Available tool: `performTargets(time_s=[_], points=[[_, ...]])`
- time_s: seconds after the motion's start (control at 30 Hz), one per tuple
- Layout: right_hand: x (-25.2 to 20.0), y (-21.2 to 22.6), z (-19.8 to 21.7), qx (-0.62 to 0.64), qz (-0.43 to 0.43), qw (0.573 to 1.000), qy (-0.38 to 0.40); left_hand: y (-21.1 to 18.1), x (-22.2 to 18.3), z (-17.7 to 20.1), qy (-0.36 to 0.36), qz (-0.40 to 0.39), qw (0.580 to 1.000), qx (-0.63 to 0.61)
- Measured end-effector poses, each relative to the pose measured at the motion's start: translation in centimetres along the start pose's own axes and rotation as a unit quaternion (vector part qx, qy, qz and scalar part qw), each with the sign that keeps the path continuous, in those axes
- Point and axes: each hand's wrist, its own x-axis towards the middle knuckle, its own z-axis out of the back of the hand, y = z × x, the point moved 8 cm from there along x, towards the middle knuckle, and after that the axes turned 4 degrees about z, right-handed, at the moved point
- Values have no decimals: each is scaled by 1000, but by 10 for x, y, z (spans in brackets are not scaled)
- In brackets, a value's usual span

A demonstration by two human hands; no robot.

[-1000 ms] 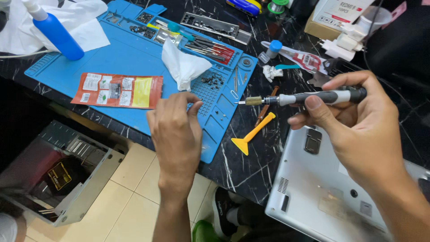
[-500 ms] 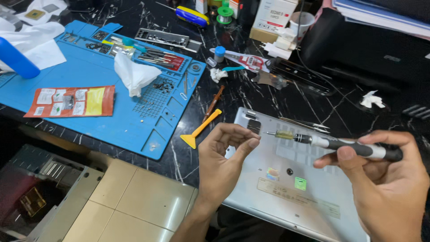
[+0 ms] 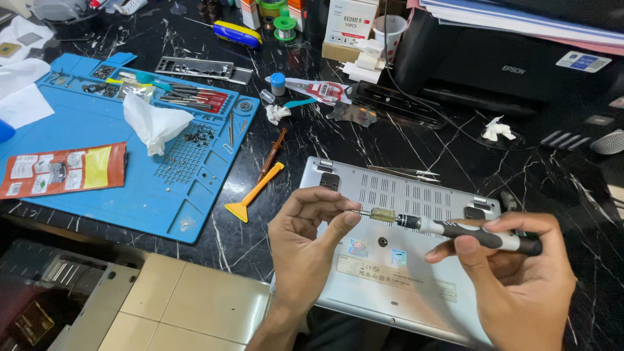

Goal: The person uses a screwdriver to remove screws from the bottom of a laptop, placing them on a blue mat. After removing all screws, the person uses a brush to clean dust from the laptop's vents and surface.

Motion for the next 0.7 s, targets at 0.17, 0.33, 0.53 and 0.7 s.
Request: performTargets(time_s=[0.17,0.33,0.53,0.7], points=[[2,10,-8,7,20,1000,23,-4,2,6,-12,7,1000,23],[6,12,-16,51,-7,998,35,-7,2,9,-17,16,999,47],[15,5,-27,109,-29,992,62,3,4,27,-31,84,996,22],[28,26,-43,52,-11,993,105,-20,6,43,123,-21,948,293]])
